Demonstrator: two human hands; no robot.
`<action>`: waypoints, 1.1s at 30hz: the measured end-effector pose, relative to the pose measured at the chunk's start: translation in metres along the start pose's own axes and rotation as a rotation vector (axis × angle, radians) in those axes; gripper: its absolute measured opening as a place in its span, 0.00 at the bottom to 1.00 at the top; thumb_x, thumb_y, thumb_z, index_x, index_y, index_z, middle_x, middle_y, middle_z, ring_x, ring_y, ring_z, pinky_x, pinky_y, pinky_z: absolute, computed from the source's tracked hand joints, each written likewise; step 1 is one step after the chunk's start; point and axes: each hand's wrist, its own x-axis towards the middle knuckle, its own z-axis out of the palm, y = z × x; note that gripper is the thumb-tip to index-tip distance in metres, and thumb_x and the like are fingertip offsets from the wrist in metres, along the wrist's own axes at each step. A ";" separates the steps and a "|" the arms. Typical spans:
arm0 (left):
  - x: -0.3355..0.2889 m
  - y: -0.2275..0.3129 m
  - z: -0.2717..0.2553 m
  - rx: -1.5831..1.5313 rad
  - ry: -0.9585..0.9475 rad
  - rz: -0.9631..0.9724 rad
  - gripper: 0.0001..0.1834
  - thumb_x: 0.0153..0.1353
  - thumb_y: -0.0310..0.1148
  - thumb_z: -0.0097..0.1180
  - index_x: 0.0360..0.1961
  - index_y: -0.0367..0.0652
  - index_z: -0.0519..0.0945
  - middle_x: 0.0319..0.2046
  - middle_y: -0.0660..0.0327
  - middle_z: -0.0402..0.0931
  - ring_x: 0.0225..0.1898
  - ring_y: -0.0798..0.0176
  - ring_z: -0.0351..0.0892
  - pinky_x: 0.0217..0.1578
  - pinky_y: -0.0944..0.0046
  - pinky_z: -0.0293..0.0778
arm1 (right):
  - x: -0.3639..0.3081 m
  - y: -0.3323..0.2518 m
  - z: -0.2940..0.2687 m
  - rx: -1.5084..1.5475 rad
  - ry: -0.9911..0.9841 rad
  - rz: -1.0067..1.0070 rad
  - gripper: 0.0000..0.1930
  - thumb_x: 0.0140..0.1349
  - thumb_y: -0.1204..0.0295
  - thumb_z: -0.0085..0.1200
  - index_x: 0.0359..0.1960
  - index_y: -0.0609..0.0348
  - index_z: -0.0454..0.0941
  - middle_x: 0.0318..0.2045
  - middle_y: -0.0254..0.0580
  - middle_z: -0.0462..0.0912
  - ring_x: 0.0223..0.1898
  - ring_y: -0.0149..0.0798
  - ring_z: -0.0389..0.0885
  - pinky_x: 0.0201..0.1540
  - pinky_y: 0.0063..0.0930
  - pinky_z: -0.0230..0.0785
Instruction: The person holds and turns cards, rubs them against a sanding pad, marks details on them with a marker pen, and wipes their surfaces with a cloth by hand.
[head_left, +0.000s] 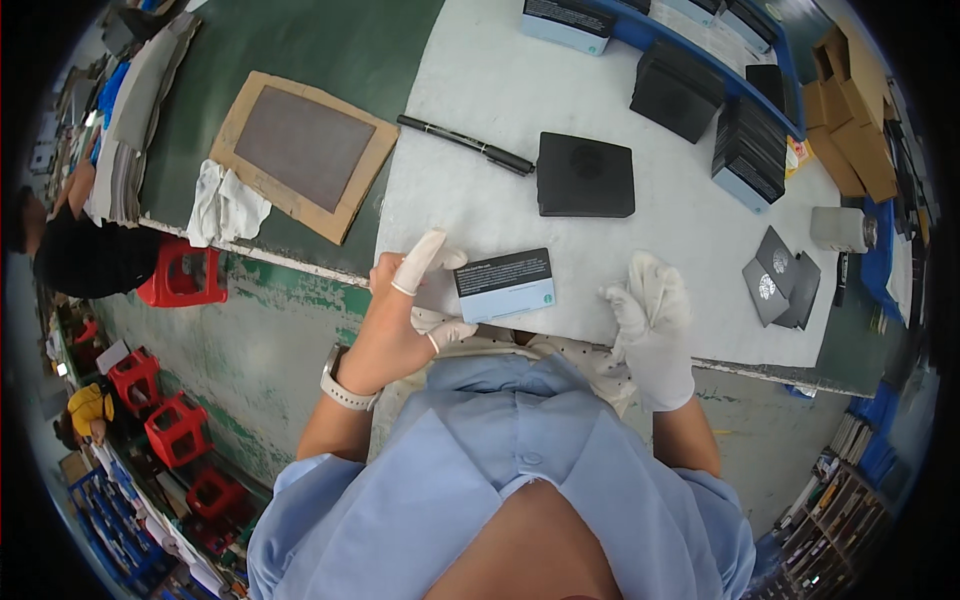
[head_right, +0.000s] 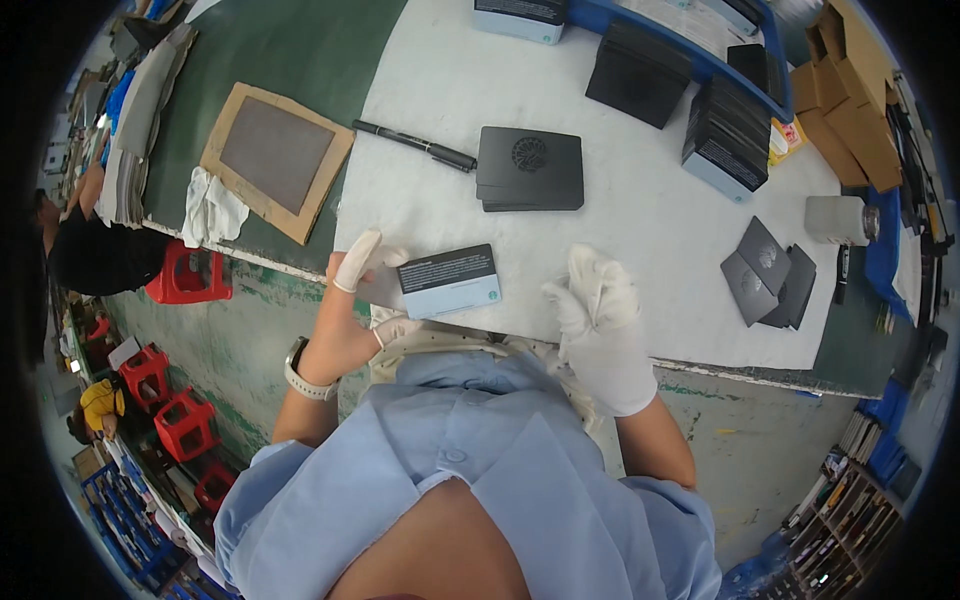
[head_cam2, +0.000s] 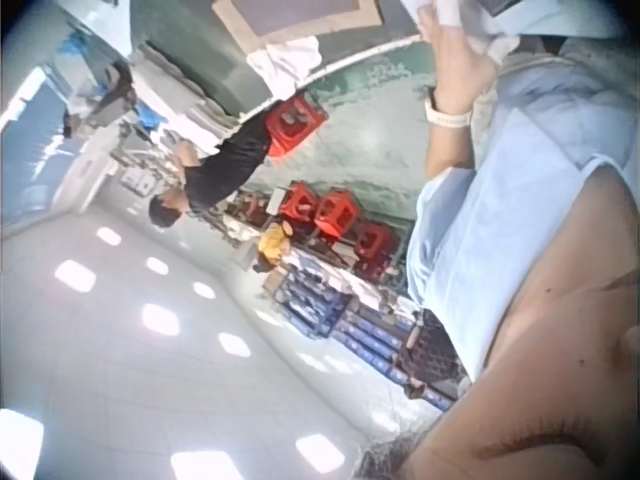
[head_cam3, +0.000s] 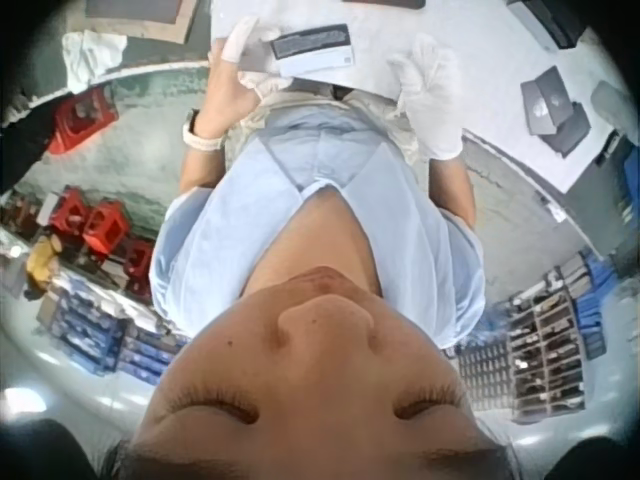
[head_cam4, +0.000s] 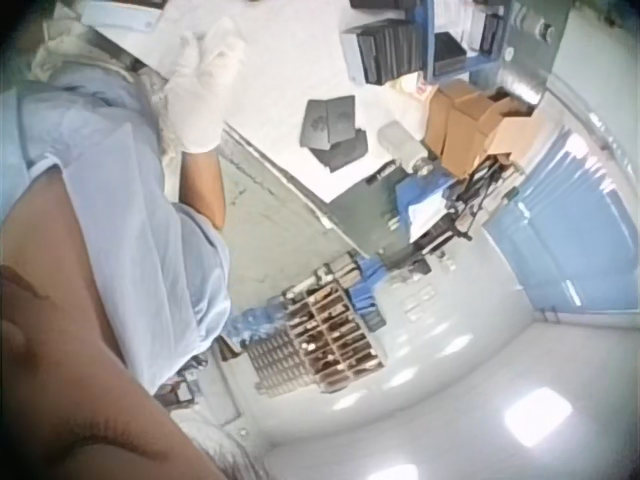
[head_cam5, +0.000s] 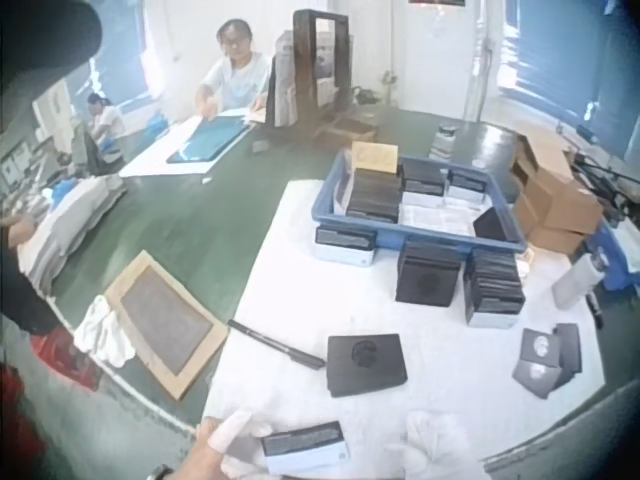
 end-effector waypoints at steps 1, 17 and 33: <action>-0.001 -0.001 0.000 0.003 -0.001 0.006 0.54 0.37 0.34 0.74 0.66 0.42 0.57 0.48 0.60 0.72 0.41 0.58 0.64 0.48 0.62 0.59 | 0.001 -0.004 0.002 0.003 0.004 -0.004 0.11 0.60 0.78 0.53 0.39 0.61 0.63 0.33 0.37 0.71 0.34 0.25 0.73 0.27 0.19 0.69; 0.002 0.017 0.002 -0.265 0.000 0.152 0.53 0.42 0.36 0.72 0.66 0.35 0.53 0.52 0.54 0.70 0.43 0.59 0.64 0.42 0.63 0.64 | 0.023 -0.046 0.018 0.401 0.259 0.084 0.13 0.60 0.76 0.53 0.44 0.61 0.64 0.25 0.37 0.73 0.11 0.23 0.70 0.08 0.15 0.62; 0.004 0.015 0.009 -0.346 -0.053 0.158 0.56 0.42 0.37 0.72 0.68 0.39 0.48 0.52 0.54 0.68 0.51 0.61 0.67 0.46 0.64 0.60 | 0.028 -0.044 0.016 0.164 -0.034 0.082 0.10 0.58 0.78 0.56 0.40 0.62 0.69 0.26 0.33 0.76 0.24 0.21 0.73 0.22 0.16 0.68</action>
